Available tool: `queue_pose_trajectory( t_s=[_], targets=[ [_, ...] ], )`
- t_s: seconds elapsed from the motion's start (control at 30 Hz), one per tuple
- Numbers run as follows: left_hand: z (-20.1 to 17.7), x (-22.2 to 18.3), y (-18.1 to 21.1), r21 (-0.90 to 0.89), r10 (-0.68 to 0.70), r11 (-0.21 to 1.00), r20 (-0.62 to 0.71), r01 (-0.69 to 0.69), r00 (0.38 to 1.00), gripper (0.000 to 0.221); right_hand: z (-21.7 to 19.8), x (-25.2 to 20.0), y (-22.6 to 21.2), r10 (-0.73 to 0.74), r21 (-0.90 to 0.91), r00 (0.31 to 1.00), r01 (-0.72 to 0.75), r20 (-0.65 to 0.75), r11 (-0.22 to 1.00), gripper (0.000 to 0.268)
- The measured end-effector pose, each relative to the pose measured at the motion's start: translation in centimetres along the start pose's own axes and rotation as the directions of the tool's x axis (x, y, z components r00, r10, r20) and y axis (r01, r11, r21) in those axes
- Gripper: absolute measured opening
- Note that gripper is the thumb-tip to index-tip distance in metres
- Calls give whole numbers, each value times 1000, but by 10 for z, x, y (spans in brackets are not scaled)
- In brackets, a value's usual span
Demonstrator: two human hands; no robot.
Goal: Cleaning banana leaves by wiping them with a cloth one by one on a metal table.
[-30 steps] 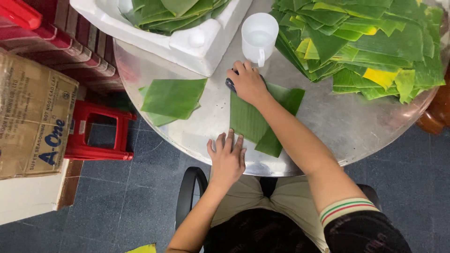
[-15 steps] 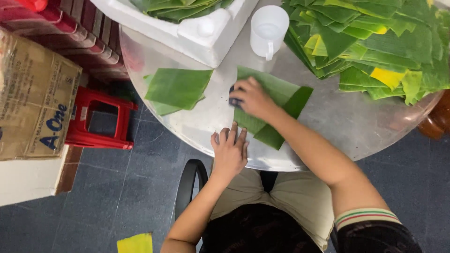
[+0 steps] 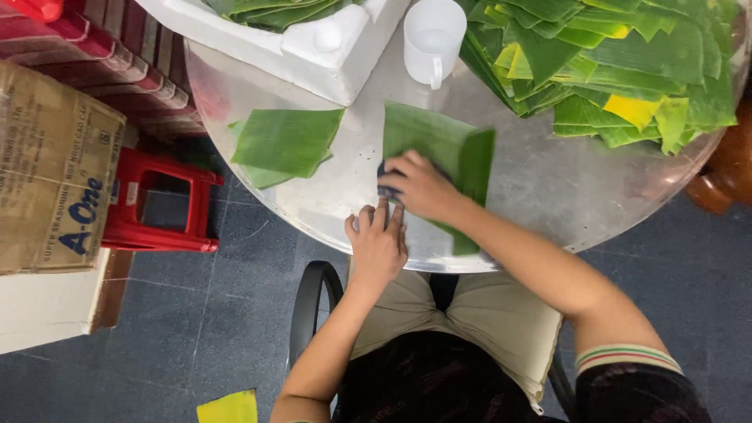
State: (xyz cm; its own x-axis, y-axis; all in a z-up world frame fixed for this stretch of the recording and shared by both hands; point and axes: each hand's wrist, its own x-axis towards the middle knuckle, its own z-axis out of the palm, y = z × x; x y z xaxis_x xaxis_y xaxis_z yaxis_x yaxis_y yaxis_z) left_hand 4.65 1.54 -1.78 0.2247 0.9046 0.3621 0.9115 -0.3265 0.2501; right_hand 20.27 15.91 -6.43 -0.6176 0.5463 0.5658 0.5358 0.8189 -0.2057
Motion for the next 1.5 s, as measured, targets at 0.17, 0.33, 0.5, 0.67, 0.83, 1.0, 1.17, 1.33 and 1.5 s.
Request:
queue_pose_trajectory(
  t_s=[0.17,0.33,0.5,0.67,0.83,1.0,1.17,1.33,1.5],
  targets=[
    [-10,4,3,3,7,1000,8,-7,1000,35,-19,-19,29,-10,92,999,7,38,996,23],
    [-8,2,7,3,-19,1000,-12,19,1000,35,-34,10,100,220,-196,973,-228,-64,954,16],
    [-3,5,2,11,-11,1000,-10,11,1000,35,-50,7,18,86,-317,996,-76,21,945,12],
    [-6,5,3,11,6,1000,-35,-6,999,33,-59,-15,3,-40,51,998,38,47,998,18],
    [-12,6,6,2,-37,999,33,37,999,33,-76,8,57,355,-128,932,-345,67,930,31],
    [-16,16,-2,35,-66,997,60,64,996,34,-80,20,50,383,-272,924,-372,-14,887,31],
    [-30,42,-23,95,-83,993,64,77,994,31,-16,-2,-7,63,-53,997,-61,36,997,21],
    [-28,53,-25,121,-123,986,70,114,990,29,-29,-41,-38,42,-101,991,-30,124,994,17],
    [-32,56,-9,117,-193,977,145,177,970,56,-70,-112,-73,29,-41,993,-25,111,999,30]
  ],
)
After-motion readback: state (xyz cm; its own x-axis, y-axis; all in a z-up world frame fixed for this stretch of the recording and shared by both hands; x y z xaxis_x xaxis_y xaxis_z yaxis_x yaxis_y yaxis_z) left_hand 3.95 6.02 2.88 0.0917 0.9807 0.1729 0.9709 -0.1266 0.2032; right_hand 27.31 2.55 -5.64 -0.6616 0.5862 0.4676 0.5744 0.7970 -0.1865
